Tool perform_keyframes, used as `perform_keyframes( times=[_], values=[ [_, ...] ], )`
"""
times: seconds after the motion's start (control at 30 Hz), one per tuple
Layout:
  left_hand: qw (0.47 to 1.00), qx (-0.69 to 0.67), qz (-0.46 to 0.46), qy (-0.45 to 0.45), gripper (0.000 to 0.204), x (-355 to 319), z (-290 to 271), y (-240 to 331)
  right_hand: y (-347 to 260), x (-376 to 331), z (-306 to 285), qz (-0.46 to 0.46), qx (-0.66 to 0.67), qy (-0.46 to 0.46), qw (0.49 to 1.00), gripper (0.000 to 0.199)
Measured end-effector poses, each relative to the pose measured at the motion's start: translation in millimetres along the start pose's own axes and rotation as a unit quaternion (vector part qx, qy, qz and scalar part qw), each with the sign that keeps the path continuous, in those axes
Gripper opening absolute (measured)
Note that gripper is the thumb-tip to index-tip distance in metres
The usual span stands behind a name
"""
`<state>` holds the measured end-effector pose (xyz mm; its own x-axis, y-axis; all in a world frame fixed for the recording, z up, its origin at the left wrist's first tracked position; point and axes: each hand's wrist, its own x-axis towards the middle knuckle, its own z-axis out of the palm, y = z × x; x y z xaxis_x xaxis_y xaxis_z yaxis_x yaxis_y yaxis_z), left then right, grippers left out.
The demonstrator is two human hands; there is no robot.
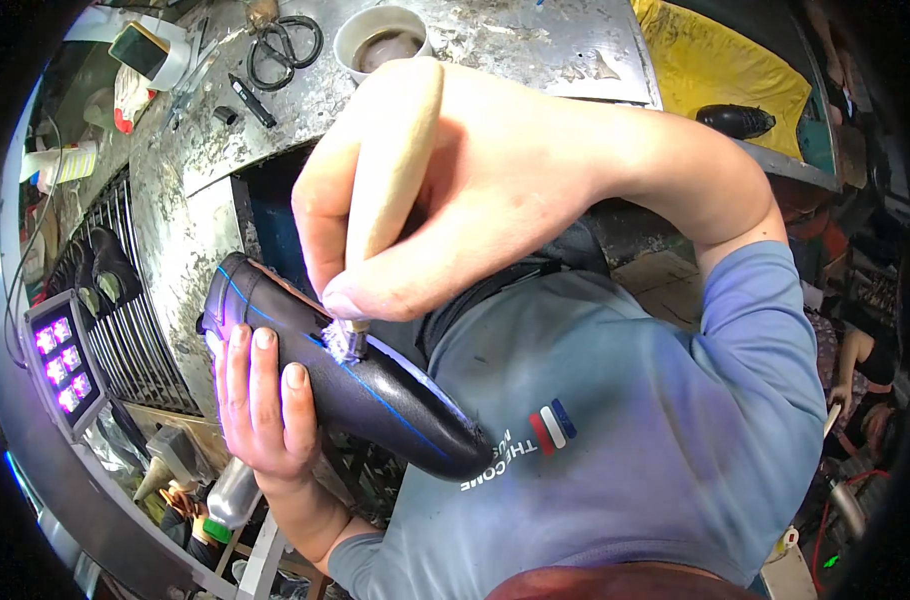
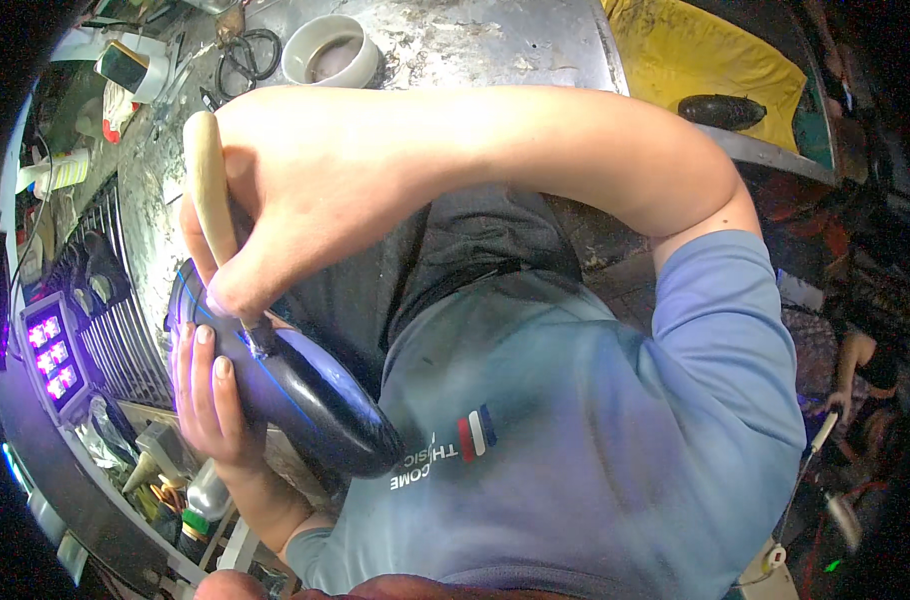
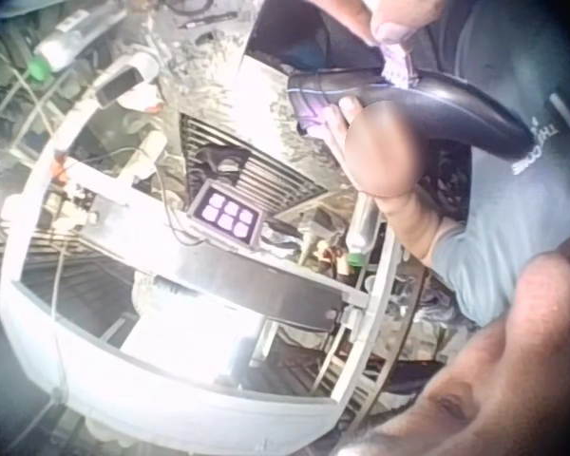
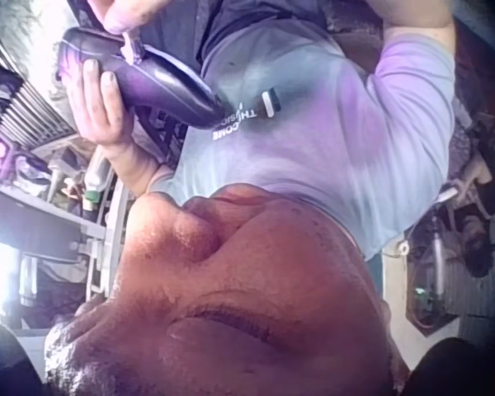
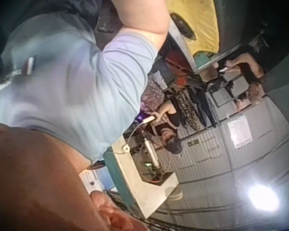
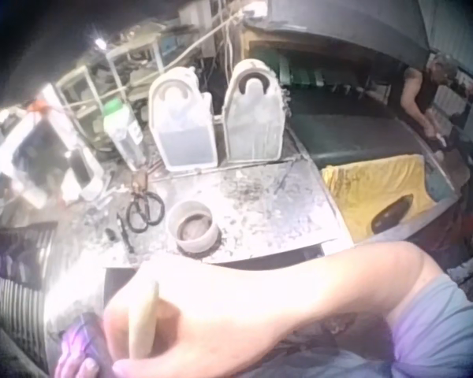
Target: The person paints the sole of a black shoe with a white substance using a small brush. They repeatedly dip the brush into a small white bowl to reload the substance and apply it to the shoe's sole, focusing on the edges and surface. The person holds the shoe in their left hand and the brush in their right hand throughout the process.
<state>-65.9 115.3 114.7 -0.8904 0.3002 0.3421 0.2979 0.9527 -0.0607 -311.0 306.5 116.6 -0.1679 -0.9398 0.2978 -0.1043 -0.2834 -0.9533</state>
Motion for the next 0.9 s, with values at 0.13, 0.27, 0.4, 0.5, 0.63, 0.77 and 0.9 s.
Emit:
perform_keyframes(
  times=[0.13,0.27,0.4,0.5,0.63,0.77,0.9],
  values=[
    [1.0,0.016,-0.017,-0.006,0.029,0,2,-1,-3,-2,-1,-0.037,-0.028,-0.01,0.999,0.022],
    [0.999,0.02,-0.037,-0.019,0.025,-2,3,-2,-5,-5,-1,-0.113,-0.05,-0.009,0.992,0.019],
    [0.998,0.012,-0.057,-0.03,0.03,-5,6,-5,-4,-7,1,-0.11,-0.064,-0.005,0.992,0.025],
    [0.996,0.001,-0.075,-0.045,0.042,-8,6,-6,-6,-9,1,-0.131,-0.062,-0.003,0.989,0.023],
    [0.993,-0.006,-0.102,-0.061,0.053,-7,7,-6,-11,-12,2,-0.126,-0.074,0.018,0.989,0.021],
    [0.988,-0.01,-0.135,-0.075,0.062,-9,6,-5,-14,-12,3,-0.144,-0.093,0.038,0.984,0.019],
    [0.981,-0.042,-0.175,-0.074,0.073,-13,6,-4,-15,-11,2,-0.154,-0.106,0.033,0.982,0.019]
  ],
)
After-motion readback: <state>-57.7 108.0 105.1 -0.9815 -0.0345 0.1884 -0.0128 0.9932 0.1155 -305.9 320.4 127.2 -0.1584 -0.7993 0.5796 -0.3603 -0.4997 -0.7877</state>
